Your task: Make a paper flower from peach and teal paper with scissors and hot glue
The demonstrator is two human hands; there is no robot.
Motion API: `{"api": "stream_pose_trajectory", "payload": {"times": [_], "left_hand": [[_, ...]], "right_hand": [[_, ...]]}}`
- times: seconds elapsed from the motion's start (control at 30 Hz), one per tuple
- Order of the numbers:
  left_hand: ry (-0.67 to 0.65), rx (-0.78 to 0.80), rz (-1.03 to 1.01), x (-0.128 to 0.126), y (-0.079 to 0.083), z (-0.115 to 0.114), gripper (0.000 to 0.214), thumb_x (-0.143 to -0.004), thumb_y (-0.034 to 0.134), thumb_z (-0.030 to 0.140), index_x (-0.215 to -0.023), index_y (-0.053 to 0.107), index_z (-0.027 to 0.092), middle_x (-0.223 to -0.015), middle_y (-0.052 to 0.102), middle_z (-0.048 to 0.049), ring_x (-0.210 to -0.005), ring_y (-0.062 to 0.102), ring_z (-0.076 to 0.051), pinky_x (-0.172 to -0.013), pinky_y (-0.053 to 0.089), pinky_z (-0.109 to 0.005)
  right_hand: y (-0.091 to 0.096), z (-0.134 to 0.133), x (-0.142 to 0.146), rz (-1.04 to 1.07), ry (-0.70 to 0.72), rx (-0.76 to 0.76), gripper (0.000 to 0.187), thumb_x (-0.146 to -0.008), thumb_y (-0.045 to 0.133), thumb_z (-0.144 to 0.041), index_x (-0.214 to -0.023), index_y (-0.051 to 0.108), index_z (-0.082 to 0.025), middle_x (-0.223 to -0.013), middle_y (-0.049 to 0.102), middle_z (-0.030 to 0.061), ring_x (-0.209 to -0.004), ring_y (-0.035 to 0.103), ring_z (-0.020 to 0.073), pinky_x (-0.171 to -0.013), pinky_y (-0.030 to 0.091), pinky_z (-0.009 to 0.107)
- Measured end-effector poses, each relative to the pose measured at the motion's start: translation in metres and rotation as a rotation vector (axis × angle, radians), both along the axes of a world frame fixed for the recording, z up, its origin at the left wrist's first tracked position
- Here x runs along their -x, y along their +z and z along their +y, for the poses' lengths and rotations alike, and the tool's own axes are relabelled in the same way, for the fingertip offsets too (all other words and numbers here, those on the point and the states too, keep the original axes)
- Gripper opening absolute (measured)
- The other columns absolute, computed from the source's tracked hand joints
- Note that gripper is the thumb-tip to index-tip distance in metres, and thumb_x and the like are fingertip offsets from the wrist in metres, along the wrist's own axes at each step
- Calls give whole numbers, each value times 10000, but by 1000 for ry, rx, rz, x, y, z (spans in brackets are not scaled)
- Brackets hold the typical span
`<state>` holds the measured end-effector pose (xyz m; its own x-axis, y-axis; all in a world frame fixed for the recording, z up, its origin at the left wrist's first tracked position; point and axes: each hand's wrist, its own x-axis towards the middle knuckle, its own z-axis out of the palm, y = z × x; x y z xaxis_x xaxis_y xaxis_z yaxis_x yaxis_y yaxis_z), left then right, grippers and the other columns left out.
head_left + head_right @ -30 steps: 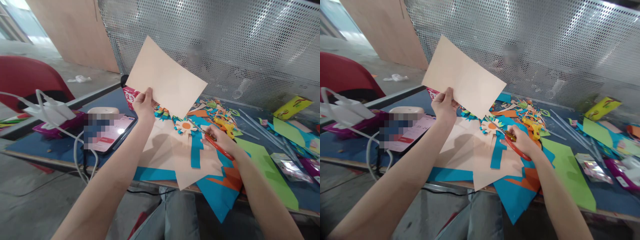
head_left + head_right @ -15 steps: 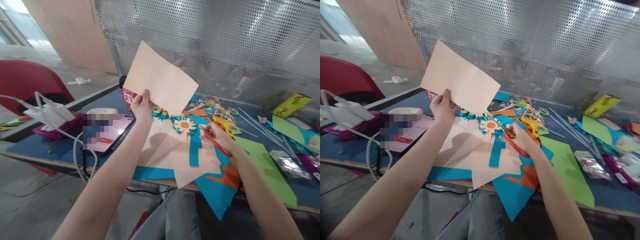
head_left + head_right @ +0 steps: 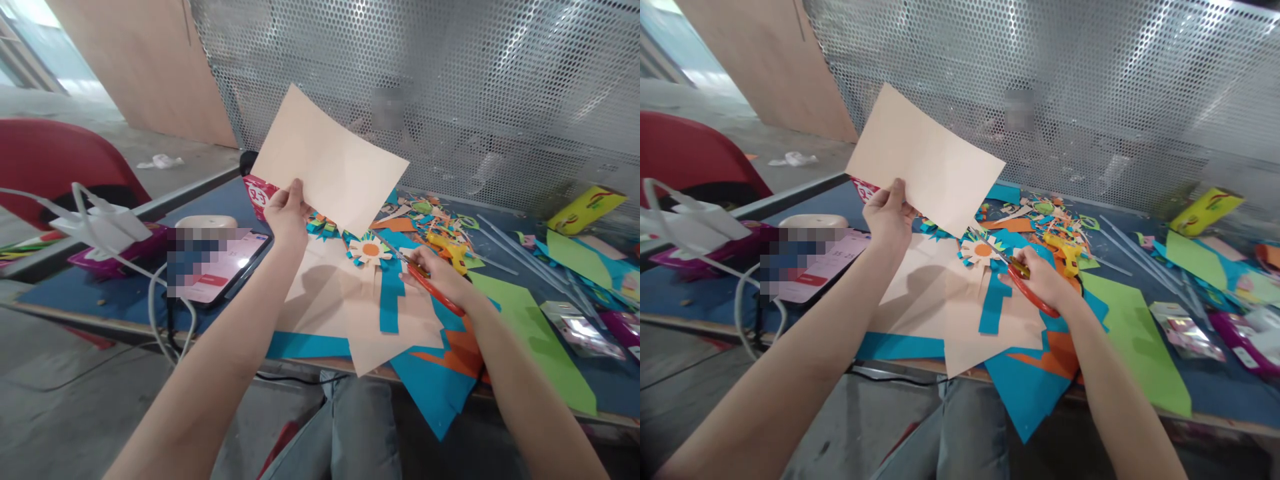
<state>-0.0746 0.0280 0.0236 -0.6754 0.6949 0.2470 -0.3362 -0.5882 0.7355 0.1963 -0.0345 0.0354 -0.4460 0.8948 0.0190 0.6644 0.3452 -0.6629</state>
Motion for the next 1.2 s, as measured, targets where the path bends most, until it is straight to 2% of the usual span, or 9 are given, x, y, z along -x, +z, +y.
{"api": "stream_pose_trajectory", "payload": {"times": [0.17,0.43,0.6,0.83,1.03,1.2], "left_hand": [[7,1,4,1,1,0,298,-644,705,422,-589,516,198,-550,521,37,-513,541,-99,-469,419,-235],[38,-26,-58,-1,4,-3,303,-618,725,406,-572,519,189,-568,560,31,-523,560,-90,-504,461,-227],[30,-38,-71,-2,2,-1,296,-607,727,410,-579,519,200,-567,584,23,-532,572,-103,-481,458,-233],[40,-34,-60,0,1,0,346,-585,731,432,-564,473,201,-510,530,42,-502,553,-91,-421,395,-209],[13,-15,-40,-4,3,-3,371,-589,730,415,-529,432,202,-463,458,63,-439,495,-74,-386,342,-205],[-2,-3,-33,-5,2,-2,389,-600,730,407,-526,409,199,-437,399,81,-420,469,-66,-386,330,-201]], "right_hand": [[2,-2,1,17,38,14,340,-701,619,-441,-838,387,-233,-848,539,13,-776,549,172,-733,456,324],[2,2,-3,-11,-4,49,373,-693,619,-479,-840,386,-227,-784,514,-8,-715,528,161,-674,456,317],[0,6,-6,21,-14,16,415,-673,629,-510,-858,392,-224,-796,506,2,-753,528,183,-696,469,346],[0,0,-4,71,59,-13,323,-733,592,-436,-882,398,-226,-828,475,3,-764,513,163,-686,488,331],[-1,1,-3,45,60,-11,341,-739,595,-421,-945,403,-228,-923,513,25,-864,546,185,-794,477,359],[-2,2,-3,38,75,-9,330,-735,603,-391,-948,412,-228,-941,527,30,-879,542,191,-808,470,366]]}}
